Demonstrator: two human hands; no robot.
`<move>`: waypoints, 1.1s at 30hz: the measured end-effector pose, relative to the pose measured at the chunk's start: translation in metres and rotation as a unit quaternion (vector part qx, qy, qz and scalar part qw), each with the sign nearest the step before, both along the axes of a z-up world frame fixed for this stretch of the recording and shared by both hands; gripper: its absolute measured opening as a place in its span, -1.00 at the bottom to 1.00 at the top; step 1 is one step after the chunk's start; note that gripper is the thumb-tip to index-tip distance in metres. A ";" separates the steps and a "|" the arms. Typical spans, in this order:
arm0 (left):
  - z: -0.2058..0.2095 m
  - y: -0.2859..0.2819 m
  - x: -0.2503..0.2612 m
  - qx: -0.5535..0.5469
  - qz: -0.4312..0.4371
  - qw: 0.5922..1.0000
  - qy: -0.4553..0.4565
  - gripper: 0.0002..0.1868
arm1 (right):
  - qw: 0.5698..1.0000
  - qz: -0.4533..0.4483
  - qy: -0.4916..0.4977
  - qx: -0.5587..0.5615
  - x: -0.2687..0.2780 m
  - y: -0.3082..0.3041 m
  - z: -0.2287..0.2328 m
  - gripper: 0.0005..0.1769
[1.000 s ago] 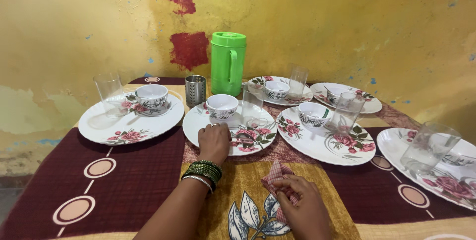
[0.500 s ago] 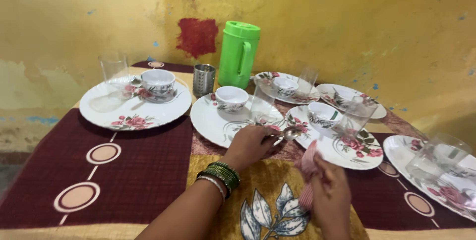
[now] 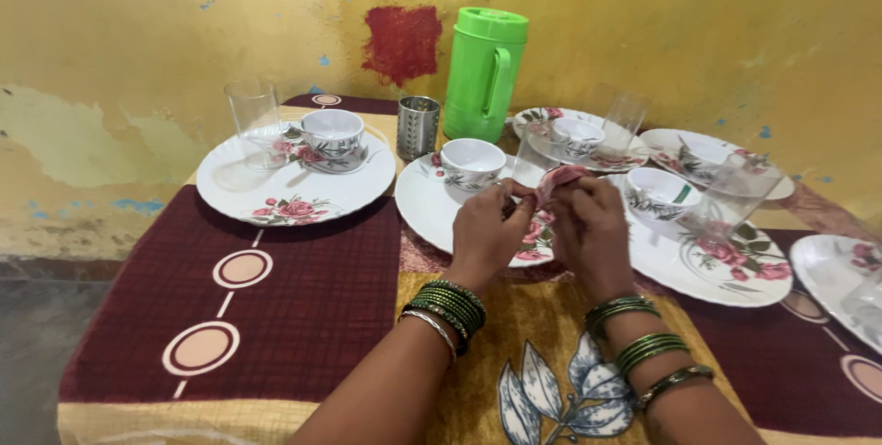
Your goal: The person wipes the inside and outside of several bowls, cups, and glasses with a cloth.
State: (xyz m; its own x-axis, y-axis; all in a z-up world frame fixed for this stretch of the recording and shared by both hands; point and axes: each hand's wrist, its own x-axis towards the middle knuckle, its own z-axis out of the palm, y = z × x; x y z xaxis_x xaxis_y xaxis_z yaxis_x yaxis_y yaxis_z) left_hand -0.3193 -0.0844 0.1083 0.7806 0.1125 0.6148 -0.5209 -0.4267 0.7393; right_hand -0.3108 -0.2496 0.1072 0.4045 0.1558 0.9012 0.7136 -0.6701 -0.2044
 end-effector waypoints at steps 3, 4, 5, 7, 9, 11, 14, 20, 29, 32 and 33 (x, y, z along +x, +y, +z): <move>-0.004 -0.002 0.003 0.060 0.013 0.997 -0.038 -0.82 | 0.997 0.017 0.026 0.068 0.003 -0.001 -0.003 -0.80; -0.006 -0.002 0.004 0.061 0.014 0.997 -0.034 -0.82 | 0.991 0.010 0.061 0.120 0.002 -0.002 -0.004 -0.81; -0.007 -0.004 0.004 0.063 0.009 0.997 -0.037 -0.83 | 0.991 0.008 0.068 0.119 0.000 -0.003 -0.006 -0.81; -0.009 -0.007 0.004 0.063 0.001 0.997 -0.032 -0.83 | 0.999 0.010 -0.012 0.042 -0.003 -0.006 -0.008 -0.80; -0.009 -0.007 0.004 0.115 0.017 0.993 -0.022 -0.82 | 1.000 0.003 -0.003 0.029 -0.005 -0.011 -0.009 -0.81; -0.009 -0.010 0.001 0.128 0.014 0.991 -0.022 -0.82 | 1.000 -0.004 0.002 0.015 -0.004 -0.018 -0.009 -0.82; -0.009 -0.019 -0.004 0.146 0.022 0.989 -0.017 -0.81 | 0.994 -0.070 0.044 0.074 0.000 -0.029 -0.009 -0.81; -0.012 -0.019 -0.005 0.149 0.050 0.987 -0.016 -0.80 | 0.999 0.002 0.037 -0.009 0.005 -0.031 -0.016 -0.82; -0.019 -0.019 -0.004 0.177 0.061 0.982 -0.025 -0.78 | 0.999 -0.048 0.003 -0.008 0.009 -0.039 -0.020 -0.81; -0.019 -0.016 -0.002 0.167 0.063 0.984 -0.029 -0.79 | 0.993 0.037 0.113 -0.012 0.010 -0.038 -0.022 -0.81; -0.019 -0.014 -0.002 0.157 0.052 0.986 -0.033 -0.81 | 0.994 0.027 0.105 -0.010 0.009 -0.039 -0.021 -0.81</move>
State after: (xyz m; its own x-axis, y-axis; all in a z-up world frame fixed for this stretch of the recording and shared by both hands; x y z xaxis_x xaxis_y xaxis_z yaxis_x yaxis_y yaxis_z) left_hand -0.3213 -0.0985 0.0890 0.7326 -0.0139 0.6805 -0.5038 -0.6834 0.5283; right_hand -0.3018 -0.2889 0.0866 0.5744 0.2003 0.7937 0.6919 -0.6369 -0.3400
